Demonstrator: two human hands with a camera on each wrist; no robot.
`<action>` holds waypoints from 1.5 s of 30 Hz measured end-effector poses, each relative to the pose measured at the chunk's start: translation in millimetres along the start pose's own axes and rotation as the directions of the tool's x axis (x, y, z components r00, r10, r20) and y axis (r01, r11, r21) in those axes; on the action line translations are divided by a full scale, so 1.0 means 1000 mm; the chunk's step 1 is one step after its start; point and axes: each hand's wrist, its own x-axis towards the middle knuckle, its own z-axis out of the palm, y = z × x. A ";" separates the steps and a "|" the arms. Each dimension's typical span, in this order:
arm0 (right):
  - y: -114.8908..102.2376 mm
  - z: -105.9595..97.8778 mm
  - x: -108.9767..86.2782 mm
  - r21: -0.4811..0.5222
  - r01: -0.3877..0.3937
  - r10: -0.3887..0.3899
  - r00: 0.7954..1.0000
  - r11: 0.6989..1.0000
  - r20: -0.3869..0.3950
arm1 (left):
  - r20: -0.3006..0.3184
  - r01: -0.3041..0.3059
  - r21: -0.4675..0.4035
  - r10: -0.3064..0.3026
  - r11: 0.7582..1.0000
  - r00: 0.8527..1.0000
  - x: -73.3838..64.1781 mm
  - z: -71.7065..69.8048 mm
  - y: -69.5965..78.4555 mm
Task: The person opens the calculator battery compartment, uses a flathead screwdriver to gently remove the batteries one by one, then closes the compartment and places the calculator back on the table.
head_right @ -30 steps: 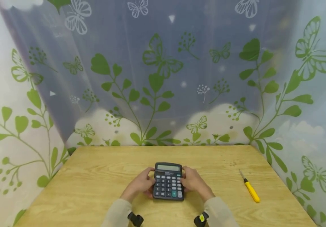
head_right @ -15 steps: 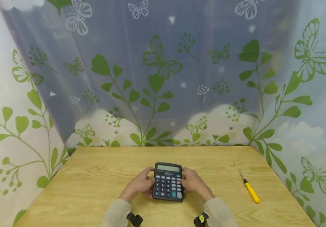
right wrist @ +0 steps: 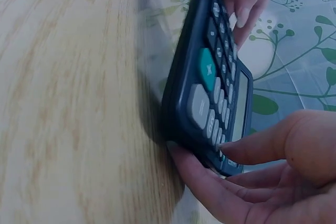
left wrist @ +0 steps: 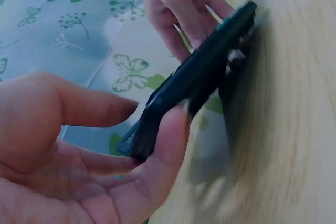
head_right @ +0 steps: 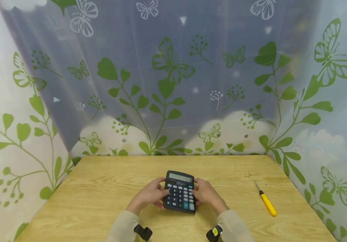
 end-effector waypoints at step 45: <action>0.002 0.003 0.000 0.061 0.003 -0.004 1.000 0.998 0.027 | -0.018 -0.012 -0.072 0.011 0.997 1.000 -0.009 0.006 0.017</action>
